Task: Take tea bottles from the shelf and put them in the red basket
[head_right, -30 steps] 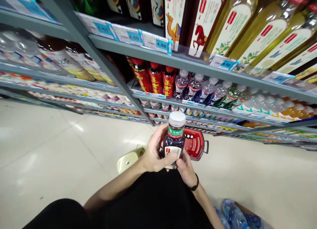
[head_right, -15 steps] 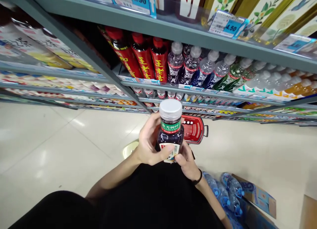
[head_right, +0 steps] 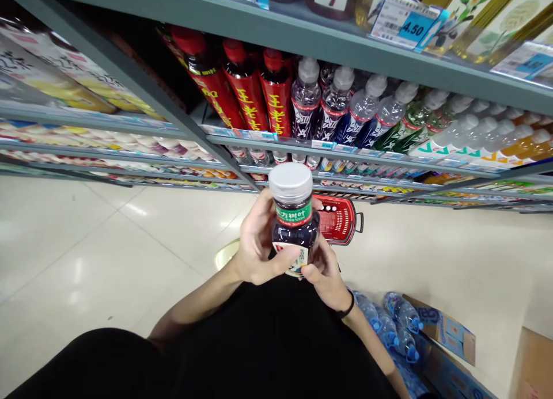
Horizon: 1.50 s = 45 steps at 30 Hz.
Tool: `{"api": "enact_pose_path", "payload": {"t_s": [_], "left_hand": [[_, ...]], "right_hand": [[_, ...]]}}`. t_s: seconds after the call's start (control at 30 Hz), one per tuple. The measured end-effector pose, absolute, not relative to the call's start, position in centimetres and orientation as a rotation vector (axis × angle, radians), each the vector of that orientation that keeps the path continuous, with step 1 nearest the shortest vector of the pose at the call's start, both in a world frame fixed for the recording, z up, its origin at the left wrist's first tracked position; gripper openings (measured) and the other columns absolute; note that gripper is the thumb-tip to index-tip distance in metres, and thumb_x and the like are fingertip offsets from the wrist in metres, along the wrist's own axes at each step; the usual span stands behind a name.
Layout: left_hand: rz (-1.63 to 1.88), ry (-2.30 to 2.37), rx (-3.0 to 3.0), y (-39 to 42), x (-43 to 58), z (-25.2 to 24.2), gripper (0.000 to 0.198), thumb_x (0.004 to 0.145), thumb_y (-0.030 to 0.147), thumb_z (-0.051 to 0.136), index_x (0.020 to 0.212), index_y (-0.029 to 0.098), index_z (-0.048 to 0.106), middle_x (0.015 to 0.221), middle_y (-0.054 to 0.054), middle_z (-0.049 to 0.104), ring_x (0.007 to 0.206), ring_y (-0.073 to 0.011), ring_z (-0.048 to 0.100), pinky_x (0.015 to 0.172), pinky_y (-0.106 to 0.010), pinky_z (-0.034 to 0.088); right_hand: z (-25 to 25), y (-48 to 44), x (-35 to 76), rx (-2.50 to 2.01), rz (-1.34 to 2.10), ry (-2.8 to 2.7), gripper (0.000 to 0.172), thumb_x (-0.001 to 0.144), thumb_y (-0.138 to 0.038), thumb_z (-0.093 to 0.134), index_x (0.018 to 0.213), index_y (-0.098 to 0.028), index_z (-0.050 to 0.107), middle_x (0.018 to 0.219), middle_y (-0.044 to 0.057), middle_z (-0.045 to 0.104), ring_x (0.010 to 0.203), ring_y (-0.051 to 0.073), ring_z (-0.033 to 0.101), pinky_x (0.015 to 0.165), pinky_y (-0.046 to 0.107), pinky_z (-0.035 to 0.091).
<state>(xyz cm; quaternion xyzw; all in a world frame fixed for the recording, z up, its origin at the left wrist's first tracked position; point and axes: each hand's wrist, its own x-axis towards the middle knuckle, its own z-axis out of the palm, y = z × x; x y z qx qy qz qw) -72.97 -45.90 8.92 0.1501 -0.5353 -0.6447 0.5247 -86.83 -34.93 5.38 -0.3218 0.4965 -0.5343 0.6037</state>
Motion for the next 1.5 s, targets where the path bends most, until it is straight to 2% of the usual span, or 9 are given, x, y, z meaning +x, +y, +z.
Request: {"api": "enact_pose_path", "payload": {"t_s": [0.13,0.27,0.37,0.53,0.7,0.9,0.97,1.13,1.5], "left_hand": [[-1.554,-1.24,0.404,-45.7,-73.3,8.7,0.071,0.078,0.024,0.082,0.138,0.017,0.045,0.131,-0.017,0.063,0.118,-0.0289,0.065,0.103,-0.043,0.055],[-1.539,-1.224,0.433,-45.4,-73.6,8.3,0.078,0.072,0.023,0.087,0.136,0.018,0.044,0.128,-0.016,0.065,0.114,-0.0283,0.068,0.099,-0.04,0.057],[-1.511,-1.225,0.486,-45.3,-73.6,8.0,0.077,0.069,0.022,0.089,0.133,0.018,0.047,0.124,-0.014,0.066,0.111,-0.027,0.068,0.099,-0.04,0.056],[-1.518,-1.259,0.632,-45.6,-73.1,8.2,0.075,0.062,0.025,0.095,0.125,0.017,0.054,0.12,-0.013,0.067,0.106,-0.0274,0.068,0.099,-0.042,0.056],[-1.853,-1.093,0.449,-46.7,-72.3,8.2,0.072,0.073,0.027,0.089,0.138,0.016,0.058,0.128,-0.015,0.067,0.122,-0.0316,0.065,0.108,-0.043,0.053],[-2.11,-0.798,0.282,-47.3,-71.8,5.8,0.09,0.065,0.04,0.091,0.147,0.021,0.056,0.128,-0.016,0.068,0.117,-0.0365,0.068,0.092,-0.045,0.06],[-2.109,-0.736,0.286,-47.4,-71.8,5.0,0.092,0.06,0.044,0.092,0.144,0.022,0.059,0.124,-0.014,0.069,0.116,-0.0375,0.069,0.093,-0.047,0.06],[-2.051,-0.57,0.347,-48.1,-71.8,4.9,0.079,0.06,0.067,0.087,0.124,0.023,0.071,0.103,-0.01,0.072,0.107,-0.0341,0.071,0.095,-0.047,0.06],[-1.887,-0.788,0.457,-49.3,-72.1,3.6,0.105,0.052,0.099,0.066,0.122,0.02,0.069,0.118,-0.017,0.074,0.126,-0.0435,0.064,0.093,-0.053,0.059]], "right_hand": [[5.8,-35.3,-86.8,-0.757,-1.18,1.184,0.058,0.076,-0.068,0.088,0.109,-0.027,0.063,0.09,0.003,0.068,0.063,0.017,0.057,0.053,0.029,0.053],[5.3,-35.2,-87.0,-0.871,-1.213,1.294,0.054,0.074,-0.06,0.093,0.106,-0.026,0.065,0.106,0.007,0.072,0.094,0.025,0.07,0.082,0.038,0.063],[5.1,-35.2,-87.1,-0.898,-1.224,1.32,0.058,0.077,-0.048,0.094,0.123,-0.027,0.067,0.129,0.009,0.072,0.117,0.027,0.069,0.102,0.041,0.06],[5.2,-35.4,-87.0,-0.949,-1.27,1.386,0.068,0.076,-0.041,0.095,0.134,-0.025,0.064,0.126,0.009,0.072,0.112,0.026,0.071,0.096,0.038,0.061],[5.0,-35.9,-87.4,-1.017,-1.269,1.429,0.082,0.069,-0.036,0.099,0.139,-0.026,0.058,0.142,0.01,0.062,0.133,0.033,0.061,0.11,0.046,0.055],[4.6,-35.7,-88.2,-0.724,-1.026,0.925,0.074,0.09,-0.073,0.07,0.145,-0.024,0.057,0.123,0.013,0.073,0.101,0.035,0.076,0.077,0.05,0.068],[4.7,-35.6,-88.3,-0.796,-0.984,0.934,0.072,0.09,-0.067,0.075,0.146,-0.025,0.057,0.12,0.012,0.074,0.104,0.036,0.076,0.076,0.049,0.068],[4.9,-35.8,-87.5,-1.196,-1.166,1.227,0.067,0.085,-0.046,0.087,0.144,-0.028,0.061,0.135,0.009,0.07,0.124,0.031,0.069,0.106,0.044,0.059],[4.3,-35.6,-86.0,-1.553,-1.226,1.576,0.086,0.072,-0.028,0.095,0.149,-0.03,0.055,0.127,0.008,0.064,0.113,0.028,0.065,0.101,0.043,0.055]]}}
